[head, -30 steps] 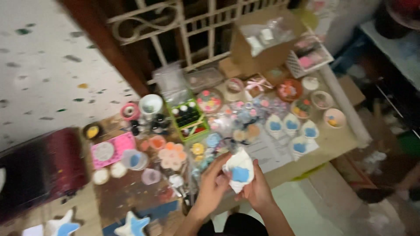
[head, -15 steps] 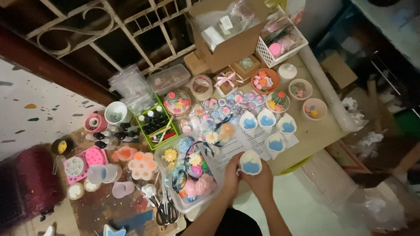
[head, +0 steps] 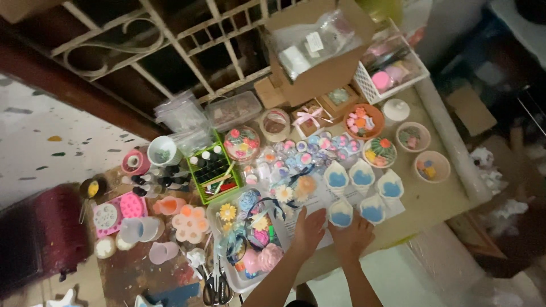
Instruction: Packaging handmade star-shaped candles and various candle-making supplies into boxes.
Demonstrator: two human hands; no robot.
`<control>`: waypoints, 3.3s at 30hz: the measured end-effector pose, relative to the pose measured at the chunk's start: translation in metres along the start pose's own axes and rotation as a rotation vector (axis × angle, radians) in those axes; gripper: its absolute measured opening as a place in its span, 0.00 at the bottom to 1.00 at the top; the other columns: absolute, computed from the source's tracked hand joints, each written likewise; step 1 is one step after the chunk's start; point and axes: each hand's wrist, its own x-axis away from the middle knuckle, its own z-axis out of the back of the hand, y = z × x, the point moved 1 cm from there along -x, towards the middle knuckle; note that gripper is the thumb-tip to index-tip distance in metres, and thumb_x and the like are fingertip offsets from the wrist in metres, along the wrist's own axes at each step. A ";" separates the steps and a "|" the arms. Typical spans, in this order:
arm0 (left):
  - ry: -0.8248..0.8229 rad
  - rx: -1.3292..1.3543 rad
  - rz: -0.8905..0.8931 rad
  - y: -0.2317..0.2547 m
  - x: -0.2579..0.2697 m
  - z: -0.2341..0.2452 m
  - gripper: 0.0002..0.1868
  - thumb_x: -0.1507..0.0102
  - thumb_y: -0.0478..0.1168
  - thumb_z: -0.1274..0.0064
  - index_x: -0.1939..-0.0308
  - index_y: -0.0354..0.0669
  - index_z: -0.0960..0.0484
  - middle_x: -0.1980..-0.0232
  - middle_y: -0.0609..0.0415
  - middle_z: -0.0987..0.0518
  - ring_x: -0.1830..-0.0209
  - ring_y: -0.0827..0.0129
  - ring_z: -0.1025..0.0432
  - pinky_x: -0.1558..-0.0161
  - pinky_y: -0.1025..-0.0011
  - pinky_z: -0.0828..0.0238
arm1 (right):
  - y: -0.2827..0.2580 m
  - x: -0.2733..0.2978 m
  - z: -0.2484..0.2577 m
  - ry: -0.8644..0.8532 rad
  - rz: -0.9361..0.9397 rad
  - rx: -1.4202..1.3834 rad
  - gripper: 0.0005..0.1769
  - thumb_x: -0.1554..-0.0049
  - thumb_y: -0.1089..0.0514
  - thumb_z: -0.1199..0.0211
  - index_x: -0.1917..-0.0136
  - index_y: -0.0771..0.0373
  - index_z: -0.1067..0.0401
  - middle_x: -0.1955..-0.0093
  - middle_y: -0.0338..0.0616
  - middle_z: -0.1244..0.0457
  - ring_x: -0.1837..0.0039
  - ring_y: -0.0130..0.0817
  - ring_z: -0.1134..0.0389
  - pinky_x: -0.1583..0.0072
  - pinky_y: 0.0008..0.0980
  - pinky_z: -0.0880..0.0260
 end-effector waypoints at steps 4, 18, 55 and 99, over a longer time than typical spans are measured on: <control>-0.012 0.016 -0.011 0.019 0.067 0.039 0.44 0.35 0.69 0.68 0.27 0.42 0.31 0.22 0.50 0.33 0.23 0.60 0.41 0.27 0.53 0.52 | -0.003 -0.004 0.013 -0.050 0.014 0.040 0.53 0.63 0.37 0.21 0.28 0.57 0.33 0.35 0.54 0.36 0.31 0.55 0.39 0.34 0.61 0.42; 1.089 0.382 -0.994 0.041 0.418 0.455 0.16 0.27 0.46 0.48 0.58 0.36 0.30 0.69 0.50 0.32 0.81 0.69 0.38 0.73 0.64 0.23 | -0.088 0.106 -0.037 0.067 0.504 -0.486 0.23 0.41 0.62 0.34 0.33 0.70 0.30 0.42 0.56 0.36 0.44 0.48 0.35 0.44 0.40 0.34; 0.654 -0.494 -0.951 0.183 0.504 0.258 0.21 0.28 0.46 0.59 0.57 0.33 0.14 0.54 0.48 0.17 0.51 0.67 0.25 0.45 0.70 0.33 | -0.312 0.311 0.098 -1.312 -0.135 -1.026 0.14 0.36 0.55 0.51 0.46 0.67 0.34 0.50 0.52 0.29 0.54 0.38 0.25 0.56 0.35 0.25; 0.159 0.455 -1.215 0.229 0.438 0.084 0.04 0.24 0.38 0.50 0.53 0.43 0.24 0.67 0.60 0.27 0.82 0.82 0.39 0.82 0.83 0.43 | -0.062 0.002 0.155 -0.602 -0.208 -1.202 0.20 0.34 0.62 0.50 0.33 0.78 0.35 0.49 0.66 0.31 0.48 0.49 0.25 0.43 0.41 0.22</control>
